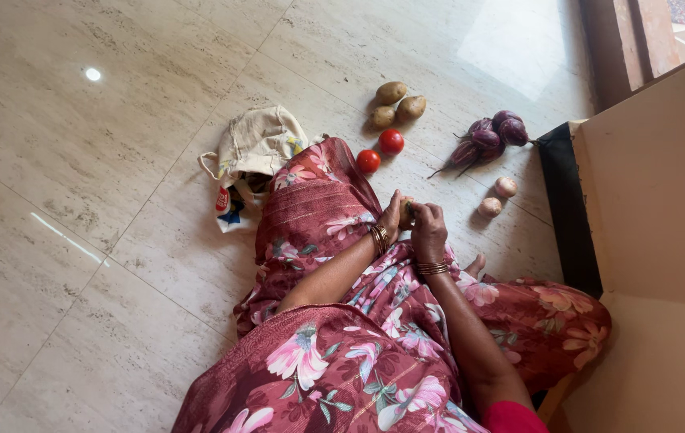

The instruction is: The person sits on the floor and peels an eggplant, a tomato, and a potato using a small knife. The peeled skins are placed on the floor beside the other vegetables.

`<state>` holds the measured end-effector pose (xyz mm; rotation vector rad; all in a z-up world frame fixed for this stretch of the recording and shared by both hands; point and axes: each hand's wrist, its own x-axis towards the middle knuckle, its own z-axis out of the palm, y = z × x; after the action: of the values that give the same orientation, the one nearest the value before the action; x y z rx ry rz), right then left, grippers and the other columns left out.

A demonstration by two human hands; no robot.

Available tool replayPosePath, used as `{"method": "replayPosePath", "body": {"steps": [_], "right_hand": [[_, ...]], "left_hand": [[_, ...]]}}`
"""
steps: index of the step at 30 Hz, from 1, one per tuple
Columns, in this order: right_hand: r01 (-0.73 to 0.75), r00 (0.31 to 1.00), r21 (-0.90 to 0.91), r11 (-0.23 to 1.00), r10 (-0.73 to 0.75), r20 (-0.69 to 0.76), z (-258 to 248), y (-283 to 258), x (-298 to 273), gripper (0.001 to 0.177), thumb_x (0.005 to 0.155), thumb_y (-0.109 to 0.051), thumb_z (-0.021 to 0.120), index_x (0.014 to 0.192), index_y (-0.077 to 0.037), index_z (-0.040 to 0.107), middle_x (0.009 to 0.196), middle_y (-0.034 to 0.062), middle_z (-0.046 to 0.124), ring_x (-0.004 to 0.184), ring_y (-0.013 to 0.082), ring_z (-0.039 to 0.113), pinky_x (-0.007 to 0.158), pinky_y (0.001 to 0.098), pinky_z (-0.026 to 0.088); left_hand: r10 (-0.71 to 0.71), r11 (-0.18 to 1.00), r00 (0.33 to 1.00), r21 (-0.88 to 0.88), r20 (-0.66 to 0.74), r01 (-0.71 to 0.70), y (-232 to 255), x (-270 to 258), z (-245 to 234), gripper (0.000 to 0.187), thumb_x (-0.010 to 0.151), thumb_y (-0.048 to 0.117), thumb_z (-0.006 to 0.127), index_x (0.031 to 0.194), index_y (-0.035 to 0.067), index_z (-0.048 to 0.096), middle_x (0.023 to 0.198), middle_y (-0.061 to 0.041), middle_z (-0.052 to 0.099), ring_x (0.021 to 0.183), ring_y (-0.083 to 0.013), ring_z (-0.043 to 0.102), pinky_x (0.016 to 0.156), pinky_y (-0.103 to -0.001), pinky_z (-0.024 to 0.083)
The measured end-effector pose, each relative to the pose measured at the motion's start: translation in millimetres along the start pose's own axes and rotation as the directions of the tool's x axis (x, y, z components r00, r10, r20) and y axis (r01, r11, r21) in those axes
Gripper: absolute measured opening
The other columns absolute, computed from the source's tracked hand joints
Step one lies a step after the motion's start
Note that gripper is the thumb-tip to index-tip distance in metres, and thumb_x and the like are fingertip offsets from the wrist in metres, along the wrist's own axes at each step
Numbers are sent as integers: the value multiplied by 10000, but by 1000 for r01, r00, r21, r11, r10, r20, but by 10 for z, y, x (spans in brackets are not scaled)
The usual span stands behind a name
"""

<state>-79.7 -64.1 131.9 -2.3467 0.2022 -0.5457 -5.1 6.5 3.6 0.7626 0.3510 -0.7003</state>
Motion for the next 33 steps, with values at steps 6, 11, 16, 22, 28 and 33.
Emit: {"method": "replayPosePath", "body": {"steps": [6,11,16,22,28,33], "right_hand": [[58,998,21,998,-58,-20,-25,30,-22,220,939,39,622,1083,-93,723,1087,138,678,894,296,719,744,377,602],[47,999,28,998,-48,8,-24,-22,-41,241,906,26,621,1102,-78,716,1084,143,674,906,307,717,758,386,597],[73,997,-26,997,-73,8,-79,-37,-17,226,905,8,640,1092,-88,725,1079,142,687,921,324,712,772,402,585],[73,997,-3,997,-73,-24,-85,-37,-51,228,902,12,645,1094,-79,728,1065,148,682,919,328,706,774,405,582],[76,997,28,997,-76,-16,-52,-7,-67,221,907,15,642,1095,-71,720,1059,136,681,905,306,708,762,390,588],[90,996,29,995,-90,-26,-34,-16,-99,239,904,44,618,1089,-72,714,1070,144,676,913,314,703,774,398,591]], "left_hand": [[50,996,992,-74,114,-41,-3,-11,65,521,1083,612,427,1066,126,615,929,-40,633,805,-163,633,673,-305,556],[139,990,990,8,-10,-139,29,-44,36,364,1056,465,477,1145,121,560,985,-50,632,850,-166,650,734,-325,586],[151,987,987,69,-63,-146,29,-37,62,358,1060,436,462,1200,115,538,998,-66,641,851,-185,659,715,-340,580],[200,975,980,99,10,-200,16,-65,67,420,1097,447,433,1181,55,561,1003,-94,649,858,-197,660,725,-326,586],[206,958,972,229,-116,-176,15,-20,30,400,1077,447,441,1166,73,550,992,-77,616,844,-179,633,706,-334,573],[289,942,952,205,-100,-265,2,31,9,437,1113,456,469,1195,38,565,1045,-82,635,902,-168,631,752,-298,578]]}}
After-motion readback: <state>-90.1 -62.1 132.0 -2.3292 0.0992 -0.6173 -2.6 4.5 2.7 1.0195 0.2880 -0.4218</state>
